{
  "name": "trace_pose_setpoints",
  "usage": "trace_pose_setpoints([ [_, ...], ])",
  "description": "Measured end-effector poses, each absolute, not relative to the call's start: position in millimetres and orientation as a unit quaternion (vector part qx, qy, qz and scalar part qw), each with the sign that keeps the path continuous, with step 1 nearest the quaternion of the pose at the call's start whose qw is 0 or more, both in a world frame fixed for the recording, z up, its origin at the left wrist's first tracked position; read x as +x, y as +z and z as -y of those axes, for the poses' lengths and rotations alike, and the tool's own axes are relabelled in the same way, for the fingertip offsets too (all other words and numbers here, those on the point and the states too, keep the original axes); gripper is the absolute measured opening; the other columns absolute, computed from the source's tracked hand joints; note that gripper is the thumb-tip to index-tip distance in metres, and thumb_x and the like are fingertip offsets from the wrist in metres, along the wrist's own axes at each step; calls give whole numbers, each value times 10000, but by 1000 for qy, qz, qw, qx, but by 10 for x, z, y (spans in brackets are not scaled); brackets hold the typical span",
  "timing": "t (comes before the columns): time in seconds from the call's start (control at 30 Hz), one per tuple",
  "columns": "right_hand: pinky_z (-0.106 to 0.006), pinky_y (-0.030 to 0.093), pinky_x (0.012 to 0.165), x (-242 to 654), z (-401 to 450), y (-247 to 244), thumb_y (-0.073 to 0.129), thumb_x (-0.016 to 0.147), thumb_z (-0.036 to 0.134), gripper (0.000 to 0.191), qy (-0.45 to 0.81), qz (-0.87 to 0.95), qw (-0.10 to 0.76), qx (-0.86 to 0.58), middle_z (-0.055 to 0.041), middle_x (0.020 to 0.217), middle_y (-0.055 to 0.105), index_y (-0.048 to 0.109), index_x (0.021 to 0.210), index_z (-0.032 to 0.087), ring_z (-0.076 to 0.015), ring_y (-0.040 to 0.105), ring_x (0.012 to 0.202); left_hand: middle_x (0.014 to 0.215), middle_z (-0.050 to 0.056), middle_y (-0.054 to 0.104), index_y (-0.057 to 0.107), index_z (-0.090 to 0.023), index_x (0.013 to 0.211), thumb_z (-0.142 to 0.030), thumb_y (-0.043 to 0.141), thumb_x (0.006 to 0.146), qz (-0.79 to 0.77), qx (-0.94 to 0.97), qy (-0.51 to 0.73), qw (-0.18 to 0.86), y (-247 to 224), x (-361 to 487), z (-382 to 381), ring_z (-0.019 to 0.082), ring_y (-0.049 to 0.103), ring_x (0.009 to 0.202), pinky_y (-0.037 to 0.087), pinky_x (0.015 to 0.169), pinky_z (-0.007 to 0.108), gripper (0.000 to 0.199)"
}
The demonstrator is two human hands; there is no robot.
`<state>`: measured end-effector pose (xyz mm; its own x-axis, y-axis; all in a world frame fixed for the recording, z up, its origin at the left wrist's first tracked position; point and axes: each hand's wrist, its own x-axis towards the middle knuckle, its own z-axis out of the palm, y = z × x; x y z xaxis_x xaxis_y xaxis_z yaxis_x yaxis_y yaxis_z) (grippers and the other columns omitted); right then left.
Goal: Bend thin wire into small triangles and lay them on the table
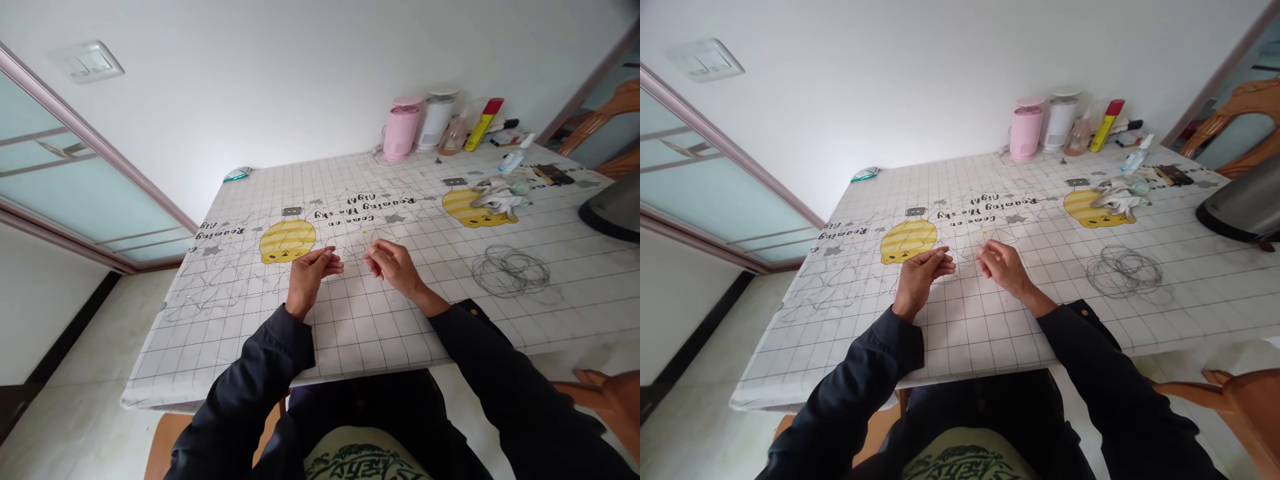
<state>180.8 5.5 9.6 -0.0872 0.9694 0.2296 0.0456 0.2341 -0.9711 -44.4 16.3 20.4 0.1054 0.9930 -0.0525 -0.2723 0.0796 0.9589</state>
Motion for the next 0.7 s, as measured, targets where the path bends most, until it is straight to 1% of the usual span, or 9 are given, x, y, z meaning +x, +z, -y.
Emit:
trace_pose_setpoints([
  [0.07, -275, 431, 488, 1857, -94, 90, 689, 1057, 546, 355, 438, 591, 528, -425, 4, 703, 632, 717, 907, 225, -139, 572, 576, 915, 87, 797, 816, -81, 1137, -389, 856, 934, -437, 453, 508, 587, 211, -442, -150, 181, 797, 765, 708, 799, 361, 370],
  [0.13, -275, 452, 512, 1891, -129, 78, 735, 1036, 511, 283, 424, 606, 529, -417, 2, 769, 651, 740, 1010, 229, -143, 595, 625, 900, 79, 791, 822, -91, 1134, -393, 832, 952, -458, 482, 488, 565, 202, -435, -126, 177, 786, 729, 707, 757, 356, 353],
  [0.2, -279, 501, 566, 1898, -149, 64, 783, 1003, 476, 270, 398, 639, 518, -407, -20, 895, 698, 755, 1128, 238, -163, 659, 745, 870, 63, 777, 832, -109, 1106, -396, 803, 968, -474, 518, 468, 537, 178, -426, -94, 169, 768, 687, 698, 710, 344, 320],
  [0.3, -308, 579, 674, 1850, -149, 39, 817, 977, 443, 327, 342, 706, 485, -386, -56, 1070, 754, 761, 1243, 263, -204, 721, 931, 828, 44, 757, 840, -140, 1012, -364, 744, 989, -493, 579, 433, 485, 146, -413, -35, 155, 735, 630, 658, 632, 304, 245],
  [0.4, -340, 610, 682, 1769, -140, 2, 813, 977, 419, 323, 292, 757, 460, -360, -68, 1099, 781, 775, 1266, 278, -213, 734, 910, 803, 30, 752, 827, -170, 937, -314, 688, 1004, -502, 624, 402, 443, 146, -409, 21, 141, 710, 592, 602, 583, 268, 211],
  [0.5, -360, 622, 674, 1715, -137, -50, 734, 1044, 396, 194, 247, 774, 467, -350, -75, 1066, 806, 817, 1176, 281, -222, 746, 893, 745, 15, 723, 788, -184, 835, -273, 644, 1012, -498, 661, 379, 415, 162, -411, 55, 134, 684, 552, 554, 566, 255, 244],
  [0.53, -368, 627, 683, 1708, -135, -66, 703, 1066, 384, 185, 233, 774, 471, -352, -75, 1065, 814, 825, 1162, 284, -224, 751, 896, 731, 13, 713, 778, -185, 817, -256, 628, 1012, -496, 671, 372, 407, 166, -413, 61, 133, 676, 542, 542, 569, 256, 256],
  [0.6, -377, 635, 681, 1708, -125, -90, 678, 1083, 365, 204, 214, 779, 469, -356, -77, 1091, 823, 824, 1206, 292, -225, 755, 894, 710, 7, 698, 781, -186, 829, -223, 595, 1011, -494, 684, 361, 396, 166, -419, 66, 134, 660, 522, 525, 579, 262, 263],
  [0.7, -382, 643, 646, 1712, -97, -99, 722, 1050, 361, 270, 210, 798, 438, -356, -90, 1155, 822, 798, 1300, 294, -237, 760, 899, 680, 3, 672, 818, -195, 922, -208, 561, 1025, -490, 699, 357, 378, 166, -426, 70, 142, 621, 511, 497, 594, 274, 277],
])
